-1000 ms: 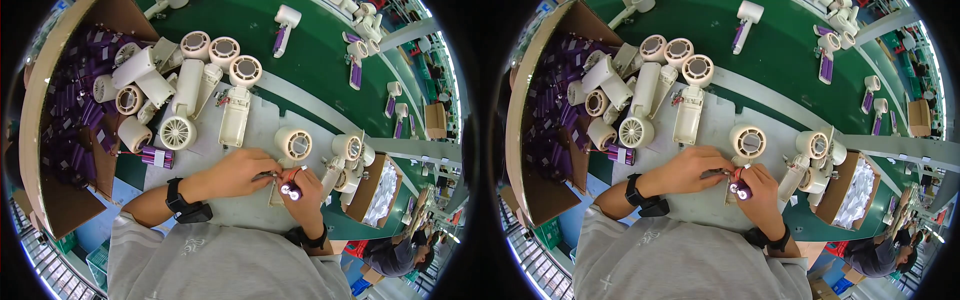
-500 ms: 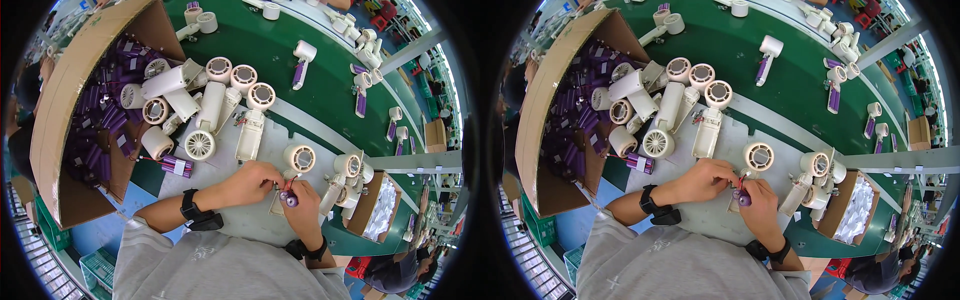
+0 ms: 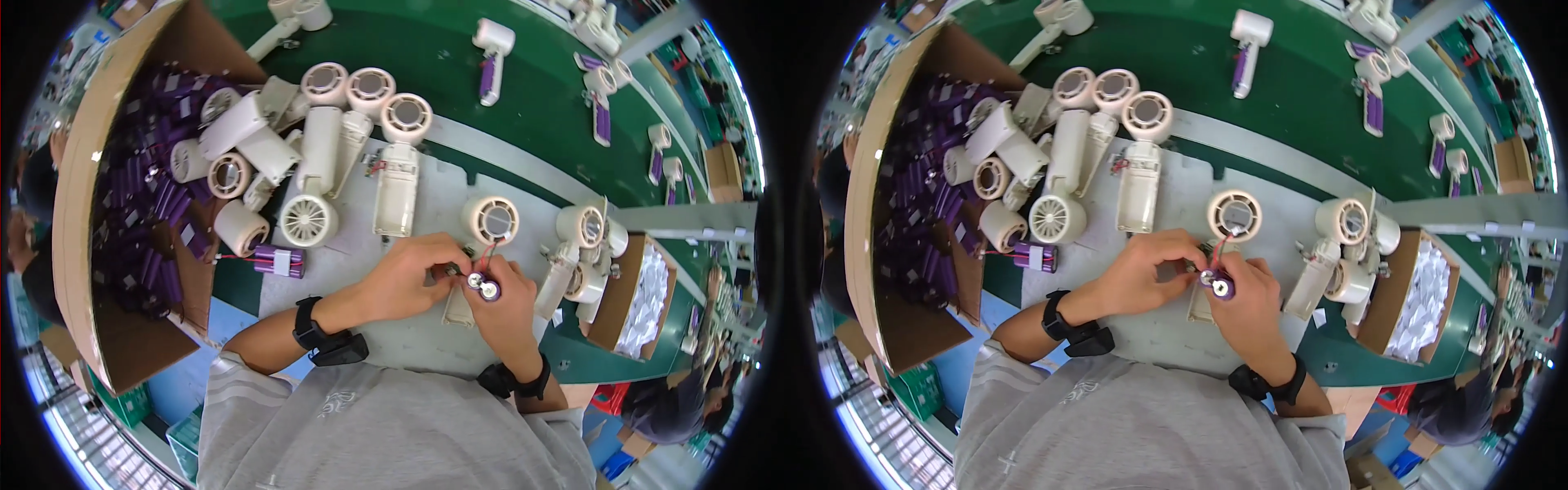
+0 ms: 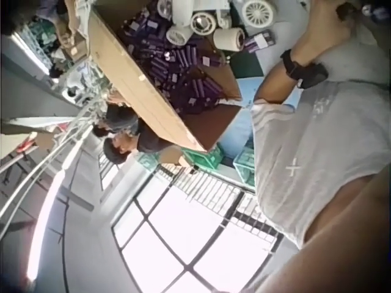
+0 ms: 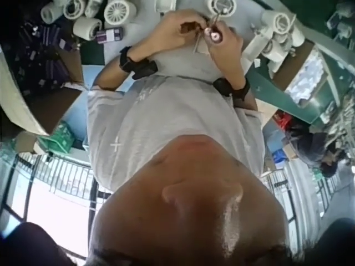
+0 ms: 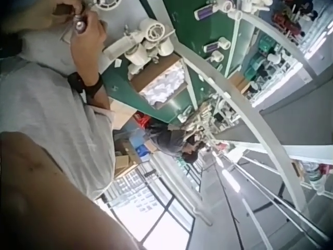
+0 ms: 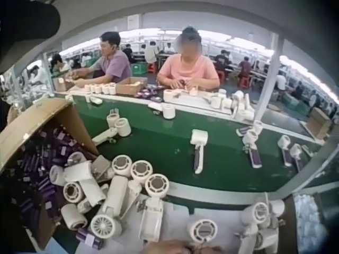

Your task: Assembling handheld fans by connecting internal circuit boards and installing batteries into the housings.

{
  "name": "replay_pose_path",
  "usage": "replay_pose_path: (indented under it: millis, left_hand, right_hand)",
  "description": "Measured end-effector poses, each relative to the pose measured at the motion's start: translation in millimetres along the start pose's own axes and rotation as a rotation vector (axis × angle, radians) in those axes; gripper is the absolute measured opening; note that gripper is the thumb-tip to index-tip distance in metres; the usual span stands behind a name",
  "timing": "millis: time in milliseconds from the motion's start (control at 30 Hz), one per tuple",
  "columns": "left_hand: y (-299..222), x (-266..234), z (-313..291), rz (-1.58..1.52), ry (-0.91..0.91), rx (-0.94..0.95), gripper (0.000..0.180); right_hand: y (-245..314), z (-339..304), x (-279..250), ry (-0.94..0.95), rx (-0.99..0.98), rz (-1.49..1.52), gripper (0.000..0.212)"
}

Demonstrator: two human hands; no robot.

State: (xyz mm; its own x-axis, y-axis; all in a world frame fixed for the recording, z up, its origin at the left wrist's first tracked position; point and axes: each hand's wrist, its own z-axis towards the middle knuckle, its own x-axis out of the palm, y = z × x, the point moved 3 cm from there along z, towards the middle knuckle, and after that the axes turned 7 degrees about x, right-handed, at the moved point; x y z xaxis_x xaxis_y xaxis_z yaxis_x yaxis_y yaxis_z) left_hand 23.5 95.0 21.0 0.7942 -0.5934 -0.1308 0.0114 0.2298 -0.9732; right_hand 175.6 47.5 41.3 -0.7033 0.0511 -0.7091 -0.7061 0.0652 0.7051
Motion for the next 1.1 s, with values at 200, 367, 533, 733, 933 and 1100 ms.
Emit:
replay_pose_path:
  millis: [200, 367, 533, 733, 933, 1100]
  left_hand:
    - [9.4, -2.0, 0.7, 0.041, 0.025, -0.013, 0.02]
    - [3.0, -0.8, 6.5, -0.022, -0.003, -0.085, 0.015]
    - [5.6, 0.2, 5.3, -0.003, -0.019, -0.144, 0.016]
    - [10.4, 2.4, 2.0, -0.059, -0.094, -0.124, 0.016]
    - [8.1, 0.0, 0.4, -0.103, -0.014, -0.183, 0.024]
    - [6.1, -3.9, 3.2, -0.089, 0.013, -0.122, 0.023]
  right_hand:
    - [-11.3, 8.8, -7.6, 0.134, 0.145, 0.426, 0.02]
    - [-16.5, 6.1, -23.0, 0.113, 0.07, 0.643, 0.024]
    - [-18.6, 4.7, -24.3, 0.247, 0.289, 0.807, 0.022]
    - [-16.2, 6.0, -23.1, 0.266, -0.031, 0.326, 0.016]
    - [-12.2, 4.4, -25.2, 0.175, -0.008, 0.209, 0.012]
    - [-13.8, 7.1, -22.6, 0.176, -0.075, 0.157, 0.011]
